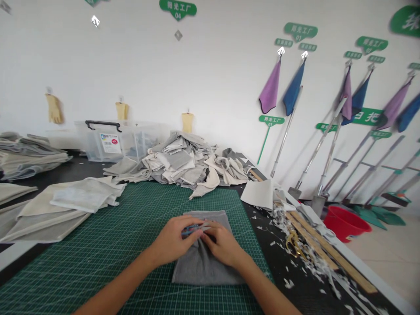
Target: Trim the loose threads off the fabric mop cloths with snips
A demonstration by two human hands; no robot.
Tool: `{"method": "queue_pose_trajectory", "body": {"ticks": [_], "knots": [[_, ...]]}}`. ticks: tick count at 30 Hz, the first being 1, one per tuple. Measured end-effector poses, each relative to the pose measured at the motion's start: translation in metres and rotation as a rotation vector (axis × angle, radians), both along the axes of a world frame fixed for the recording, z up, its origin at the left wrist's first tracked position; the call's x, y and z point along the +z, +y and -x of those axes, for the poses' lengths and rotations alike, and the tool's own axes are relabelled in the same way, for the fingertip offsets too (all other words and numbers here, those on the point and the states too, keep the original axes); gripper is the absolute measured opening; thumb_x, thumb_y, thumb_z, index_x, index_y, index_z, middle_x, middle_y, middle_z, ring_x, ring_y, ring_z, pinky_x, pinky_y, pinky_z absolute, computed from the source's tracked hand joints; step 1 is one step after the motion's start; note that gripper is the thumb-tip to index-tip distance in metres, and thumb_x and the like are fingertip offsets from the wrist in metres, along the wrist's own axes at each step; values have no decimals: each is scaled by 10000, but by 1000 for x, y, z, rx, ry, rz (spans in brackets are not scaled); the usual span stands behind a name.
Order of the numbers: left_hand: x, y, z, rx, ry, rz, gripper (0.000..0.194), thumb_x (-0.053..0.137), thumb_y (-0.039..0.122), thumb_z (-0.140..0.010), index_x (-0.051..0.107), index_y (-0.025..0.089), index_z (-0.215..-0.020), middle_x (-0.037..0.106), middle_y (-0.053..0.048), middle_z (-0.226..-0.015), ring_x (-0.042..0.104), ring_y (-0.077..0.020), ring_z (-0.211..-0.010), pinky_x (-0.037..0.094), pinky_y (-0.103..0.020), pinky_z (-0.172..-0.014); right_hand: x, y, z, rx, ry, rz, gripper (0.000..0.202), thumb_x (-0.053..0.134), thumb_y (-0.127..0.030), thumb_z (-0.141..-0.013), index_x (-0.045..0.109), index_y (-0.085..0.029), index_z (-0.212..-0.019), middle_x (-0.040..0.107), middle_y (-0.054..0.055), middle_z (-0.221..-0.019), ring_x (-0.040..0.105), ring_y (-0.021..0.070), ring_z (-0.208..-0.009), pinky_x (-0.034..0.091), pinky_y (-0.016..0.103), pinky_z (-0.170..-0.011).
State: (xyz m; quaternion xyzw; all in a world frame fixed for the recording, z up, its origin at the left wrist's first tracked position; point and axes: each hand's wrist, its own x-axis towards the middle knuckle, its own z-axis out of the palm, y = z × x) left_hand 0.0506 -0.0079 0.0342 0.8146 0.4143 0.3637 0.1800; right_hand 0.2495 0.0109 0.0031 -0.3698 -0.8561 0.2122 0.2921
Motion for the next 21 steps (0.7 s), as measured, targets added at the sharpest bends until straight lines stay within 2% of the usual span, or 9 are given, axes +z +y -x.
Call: {"method": "queue_pose_trajectory", "body": {"ticks": [3, 7, 10, 13, 17, 21], "knots": [[5, 6, -20, -2, 76, -42, 268, 562, 346, -863, 670, 272, -1096, 701, -31, -1028, 630, -209, -946, 466, -316, -886, 2, -1, -1, 1, 6, -12, 288, 424, -279, -938, 674, -204, -1060, 689, 73, -1085, 606, 211, -1052, 408, 369, -985], [-7, 17, -31, 41, 29, -28, 263, 548, 355, -872, 679, 255, -1076, 700, -36, -1054, 631, -214, -971, 469, -329, -895, -2, 0, -3, -33, -38, -43, 252, 528, -271, -881, 671, -189, -1072, 680, 96, -1083, 593, 234, -1052, 411, 373, -972], [-18, 22, -27, 52, -57, 28, 271, 531, 347, -886, 682, 230, -1077, 699, -49, -1085, 633, -211, -999, 466, -327, -918, 0, 0, -4, -16, -37, -32, 292, 606, -294, -833, 665, -210, -1107, 663, 86, -1145, 569, 244, -1104, 393, 381, -1003], [-21, 19, -21, 14, -86, 67, 266, 533, 332, -887, 683, 231, -1082, 697, -47, -1104, 631, -205, -1018, 457, -321, -941, 1, 2, -5, 19, 1, 0, 349, 600, -287, -836, 634, -227, -1178, 637, 68, -1223, 543, 234, -1169, 366, 388, -1046], [-17, 13, -12, -67, 10, 78, 243, 571, 339, -868, 685, 277, -1072, 702, -14, -1094, 631, -203, -1013, 456, -314, -928, -2, 8, -8, 34, 4, 39, 405, 550, -249, -858, 580, -247, -1262, 551, 65, -1349, 483, 235, -1267, 293, 443, -1110], [-16, 11, -6, -123, 125, 32, 260, 573, 384, -868, 681, 276, -1079, 711, -24, -1046, 643, -207, -949, 466, -313, -876, -5, 15, -12, 96, 45, 103, 373, 483, -202, -885, 605, -268, -1231, 559, 47, -1338, 490, 219, -1268, 317, 451, -1103]]}}
